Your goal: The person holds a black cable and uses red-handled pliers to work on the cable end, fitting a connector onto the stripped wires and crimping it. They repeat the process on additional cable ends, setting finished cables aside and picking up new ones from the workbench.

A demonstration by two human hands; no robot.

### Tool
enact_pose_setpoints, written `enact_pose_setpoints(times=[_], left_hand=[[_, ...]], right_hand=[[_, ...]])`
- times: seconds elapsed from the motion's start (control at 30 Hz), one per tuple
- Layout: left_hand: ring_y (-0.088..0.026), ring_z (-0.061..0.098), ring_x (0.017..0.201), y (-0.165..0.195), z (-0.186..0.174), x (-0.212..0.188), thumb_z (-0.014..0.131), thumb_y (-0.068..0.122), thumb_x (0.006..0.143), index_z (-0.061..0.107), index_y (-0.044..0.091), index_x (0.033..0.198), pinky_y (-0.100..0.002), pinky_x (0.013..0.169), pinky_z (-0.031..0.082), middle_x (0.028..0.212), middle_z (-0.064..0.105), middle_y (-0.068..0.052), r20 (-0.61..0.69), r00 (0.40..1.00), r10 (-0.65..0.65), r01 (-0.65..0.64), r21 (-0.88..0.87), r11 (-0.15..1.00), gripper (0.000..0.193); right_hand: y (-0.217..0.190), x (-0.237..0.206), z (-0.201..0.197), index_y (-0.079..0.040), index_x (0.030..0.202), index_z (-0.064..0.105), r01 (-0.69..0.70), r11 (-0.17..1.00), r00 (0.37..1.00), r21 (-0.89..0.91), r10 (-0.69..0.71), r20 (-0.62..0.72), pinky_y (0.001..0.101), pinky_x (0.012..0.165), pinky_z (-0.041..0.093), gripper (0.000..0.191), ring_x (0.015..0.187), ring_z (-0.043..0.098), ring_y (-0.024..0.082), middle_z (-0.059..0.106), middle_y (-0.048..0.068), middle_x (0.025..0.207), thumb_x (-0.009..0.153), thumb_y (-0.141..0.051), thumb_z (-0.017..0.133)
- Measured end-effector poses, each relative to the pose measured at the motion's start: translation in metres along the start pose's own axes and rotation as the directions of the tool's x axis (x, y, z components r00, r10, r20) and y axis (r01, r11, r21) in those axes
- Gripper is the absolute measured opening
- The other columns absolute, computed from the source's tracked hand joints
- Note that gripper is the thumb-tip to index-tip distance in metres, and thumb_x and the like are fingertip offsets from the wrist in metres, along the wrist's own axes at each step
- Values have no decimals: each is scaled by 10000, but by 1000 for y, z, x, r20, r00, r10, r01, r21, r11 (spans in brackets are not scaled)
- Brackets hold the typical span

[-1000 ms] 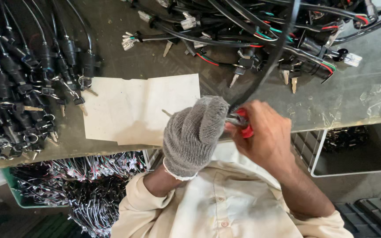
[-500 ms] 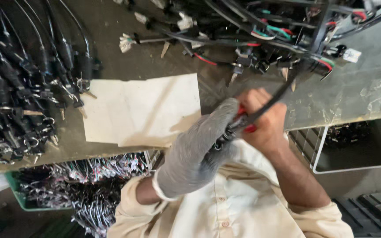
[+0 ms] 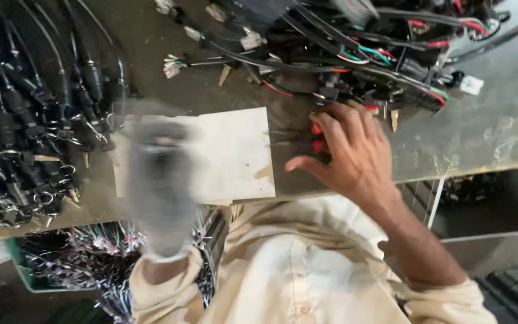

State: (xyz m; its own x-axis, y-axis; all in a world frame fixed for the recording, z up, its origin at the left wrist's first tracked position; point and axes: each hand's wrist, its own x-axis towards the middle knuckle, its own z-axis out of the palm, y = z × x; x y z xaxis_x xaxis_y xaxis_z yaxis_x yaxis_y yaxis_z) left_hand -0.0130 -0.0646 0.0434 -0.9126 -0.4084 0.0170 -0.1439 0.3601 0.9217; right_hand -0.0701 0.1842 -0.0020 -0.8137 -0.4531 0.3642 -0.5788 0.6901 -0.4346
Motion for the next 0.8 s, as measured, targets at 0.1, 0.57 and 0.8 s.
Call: enact_pose_setpoints(times=[0.1,0.57,0.8], left_hand=[[-208,579,1171,-11,-30,29,531,207,1152,354,9,1572,-318,957,539,1409,533,-206,-44,892,450,-377,477,794,497],[-284,560,1356,3,62,-8,823,244,978,574,157,1448,-360,1181,476,1398,627,-36,346,765,544,-594,48,803,539],[-236,702,1154,25,103,-23,767,316,936,639,86,1277,-325,1000,508,1200,720,-101,771,599,216,46,-303,952,431]], right_hand=[[7,17,-25,-34,1152,646,11,988,992,-156,-31,-124,463,906,466,534,1076,604,329,613,93,1153,886,-461,826],[61,-4,-74,-66,1131,537,-229,460,793,858,600,-109,299,595,320,227,620,353,133,382,3,770,1172,-288,559],[-19,-1,-76,-85,1144,514,-39,-342,887,939,420,190,395,526,381,362,460,294,138,348,-6,605,1102,-421,384]])
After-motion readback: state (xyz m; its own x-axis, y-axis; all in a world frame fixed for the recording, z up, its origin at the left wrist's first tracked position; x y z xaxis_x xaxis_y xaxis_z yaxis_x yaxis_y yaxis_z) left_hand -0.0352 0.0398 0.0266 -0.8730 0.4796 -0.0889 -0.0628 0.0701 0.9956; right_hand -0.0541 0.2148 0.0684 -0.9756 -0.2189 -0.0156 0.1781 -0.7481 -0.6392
